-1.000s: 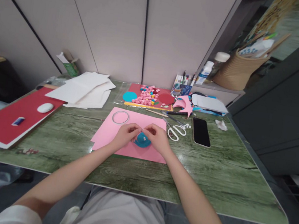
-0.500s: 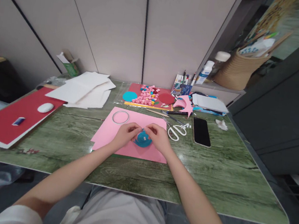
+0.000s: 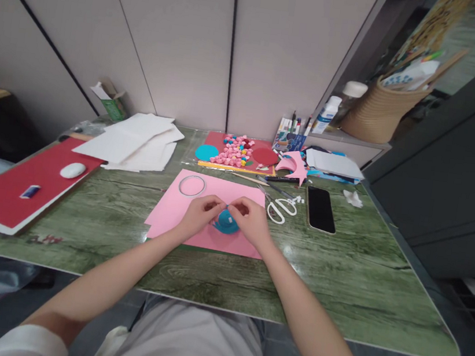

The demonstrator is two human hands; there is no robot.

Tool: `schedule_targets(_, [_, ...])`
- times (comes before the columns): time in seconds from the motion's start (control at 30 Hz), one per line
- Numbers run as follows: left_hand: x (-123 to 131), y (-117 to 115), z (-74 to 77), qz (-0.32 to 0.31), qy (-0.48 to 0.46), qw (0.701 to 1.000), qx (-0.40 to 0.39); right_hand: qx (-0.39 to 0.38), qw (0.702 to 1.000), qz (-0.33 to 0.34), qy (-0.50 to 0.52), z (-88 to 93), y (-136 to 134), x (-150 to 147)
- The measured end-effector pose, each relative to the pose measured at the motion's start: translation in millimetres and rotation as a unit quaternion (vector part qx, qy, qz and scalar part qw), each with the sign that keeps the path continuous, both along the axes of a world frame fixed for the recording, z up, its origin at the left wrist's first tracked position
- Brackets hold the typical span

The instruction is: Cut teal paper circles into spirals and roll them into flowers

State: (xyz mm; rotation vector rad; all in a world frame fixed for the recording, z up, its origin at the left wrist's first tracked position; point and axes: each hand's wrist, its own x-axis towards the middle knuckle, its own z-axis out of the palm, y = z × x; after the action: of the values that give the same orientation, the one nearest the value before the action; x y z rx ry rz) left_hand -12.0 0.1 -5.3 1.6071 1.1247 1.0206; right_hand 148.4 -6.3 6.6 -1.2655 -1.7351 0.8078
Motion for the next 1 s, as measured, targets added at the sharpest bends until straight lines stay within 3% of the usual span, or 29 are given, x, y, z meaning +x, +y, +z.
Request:
schedule_targets(0.3, [1.0,-7.4,6.2,0.009,0.075,0.995,0.059,0.089,0.989,-0.035,-0.109,5.2,-6.9,-3.4])
schedule_targets(1.0, [-0.8,-2.7,2.3,0.021,0.030,0.999,0.029,0.043,0.999,-0.011,-0.025,4.0,-1.3,3.2])
